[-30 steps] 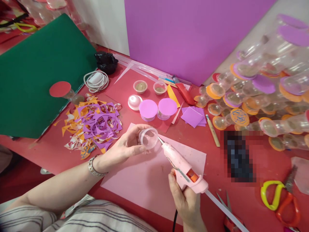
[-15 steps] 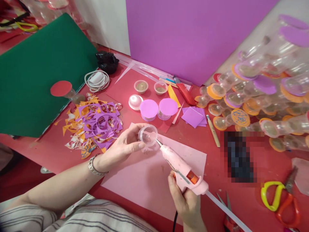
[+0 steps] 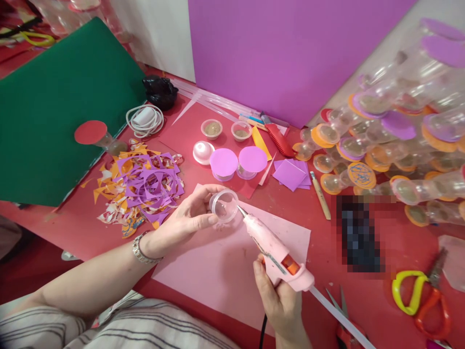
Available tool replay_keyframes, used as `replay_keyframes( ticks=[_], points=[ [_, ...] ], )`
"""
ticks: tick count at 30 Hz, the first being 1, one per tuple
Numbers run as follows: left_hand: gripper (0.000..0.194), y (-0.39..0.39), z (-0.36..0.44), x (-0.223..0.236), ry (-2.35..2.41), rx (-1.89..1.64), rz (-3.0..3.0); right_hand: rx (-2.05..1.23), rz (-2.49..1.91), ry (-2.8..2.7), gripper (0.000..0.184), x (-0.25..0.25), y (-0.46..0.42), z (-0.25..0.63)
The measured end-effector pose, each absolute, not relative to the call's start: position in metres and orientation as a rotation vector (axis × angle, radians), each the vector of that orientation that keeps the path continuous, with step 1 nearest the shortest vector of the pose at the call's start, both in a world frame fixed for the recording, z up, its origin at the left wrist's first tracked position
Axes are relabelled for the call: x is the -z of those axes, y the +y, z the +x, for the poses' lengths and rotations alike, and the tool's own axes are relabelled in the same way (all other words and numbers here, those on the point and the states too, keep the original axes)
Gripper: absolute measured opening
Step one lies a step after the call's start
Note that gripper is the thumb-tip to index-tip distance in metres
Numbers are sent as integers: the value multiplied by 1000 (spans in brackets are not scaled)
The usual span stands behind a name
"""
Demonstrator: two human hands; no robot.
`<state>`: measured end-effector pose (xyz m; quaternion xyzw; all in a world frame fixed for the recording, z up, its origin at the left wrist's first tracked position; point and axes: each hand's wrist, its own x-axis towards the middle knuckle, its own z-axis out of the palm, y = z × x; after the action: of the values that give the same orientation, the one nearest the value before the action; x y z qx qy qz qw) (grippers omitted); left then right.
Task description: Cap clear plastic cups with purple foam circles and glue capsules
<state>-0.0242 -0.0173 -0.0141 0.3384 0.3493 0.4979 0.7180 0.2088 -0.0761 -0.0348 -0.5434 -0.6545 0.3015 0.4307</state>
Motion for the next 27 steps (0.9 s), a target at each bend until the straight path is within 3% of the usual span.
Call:
replay_keyframes(
  ticks=[5, 16, 27],
  points=[
    [47, -18, -25, 10, 795, -1068, 747, -709, -1394, -1597, 28, 31, -75, 203],
    [59, -18, -23, 14, 859, -1095, 724, -709, -1307, -1791, 12, 44, -79, 221],
    [63, -18, -24, 13, 906, -1132, 700, -775, -1314, -1798, 14, 45, -80, 223]
  ],
)
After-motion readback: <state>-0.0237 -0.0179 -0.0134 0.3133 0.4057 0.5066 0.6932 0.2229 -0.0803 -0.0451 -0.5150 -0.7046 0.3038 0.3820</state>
